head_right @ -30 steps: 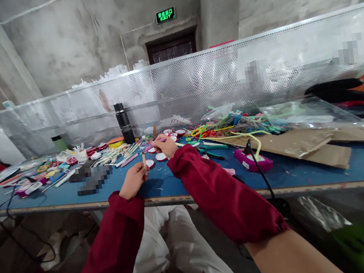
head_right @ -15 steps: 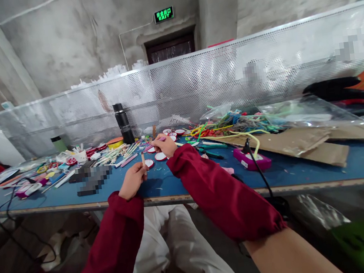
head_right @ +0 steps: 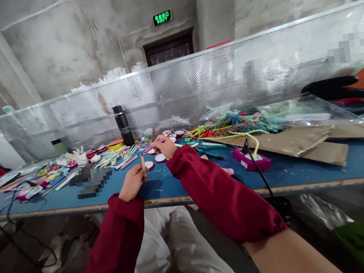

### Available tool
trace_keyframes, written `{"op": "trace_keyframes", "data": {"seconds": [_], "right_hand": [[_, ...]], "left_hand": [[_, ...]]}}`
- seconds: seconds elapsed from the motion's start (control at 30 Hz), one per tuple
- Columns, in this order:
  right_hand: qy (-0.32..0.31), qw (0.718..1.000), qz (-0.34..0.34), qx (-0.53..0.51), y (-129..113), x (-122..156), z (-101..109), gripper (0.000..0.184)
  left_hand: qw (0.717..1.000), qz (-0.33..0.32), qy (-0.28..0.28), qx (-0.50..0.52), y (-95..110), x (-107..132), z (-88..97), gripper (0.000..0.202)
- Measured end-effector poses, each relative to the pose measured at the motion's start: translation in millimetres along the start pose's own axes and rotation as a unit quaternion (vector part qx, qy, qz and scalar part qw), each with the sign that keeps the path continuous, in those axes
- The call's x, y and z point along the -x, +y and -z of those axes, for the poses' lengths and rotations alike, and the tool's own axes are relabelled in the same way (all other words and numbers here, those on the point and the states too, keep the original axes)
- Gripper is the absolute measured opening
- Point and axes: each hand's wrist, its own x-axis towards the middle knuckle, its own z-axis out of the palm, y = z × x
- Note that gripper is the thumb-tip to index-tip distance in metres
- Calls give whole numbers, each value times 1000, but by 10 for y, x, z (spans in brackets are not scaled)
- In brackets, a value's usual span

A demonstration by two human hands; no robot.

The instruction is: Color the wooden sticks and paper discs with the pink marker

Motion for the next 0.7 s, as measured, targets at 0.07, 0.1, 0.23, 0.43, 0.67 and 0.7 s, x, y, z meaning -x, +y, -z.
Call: {"op": "trace_keyframes", "data": {"seconds": [0.07,0.1,0.23,0.43,0.67,0.7], "right_hand": [[-1,1000,-2,4,-3,0,0,25],[-1,1000,-2,4,-4,-1,0,25],[1,1000,1,2,-9,1,3,23],[2,1000,-7,-19,-22,20,10,25],[13,999,-14,-42,29,2,23,22],[13,999,-15,-42,37,0,26,21]], "left_hand": [[1000,-1,-1,-1,-1,0,-1,18],[1000,0,-1,-2,-1,0,-1,19],[1000,3,0,-5,0,0,-2,18],[1000,4,5,-7,-3,-3,-3,18],[1000,9,-1,-1,44,21,3,20],[1000,8,0,2,52,25,3,19]]}}
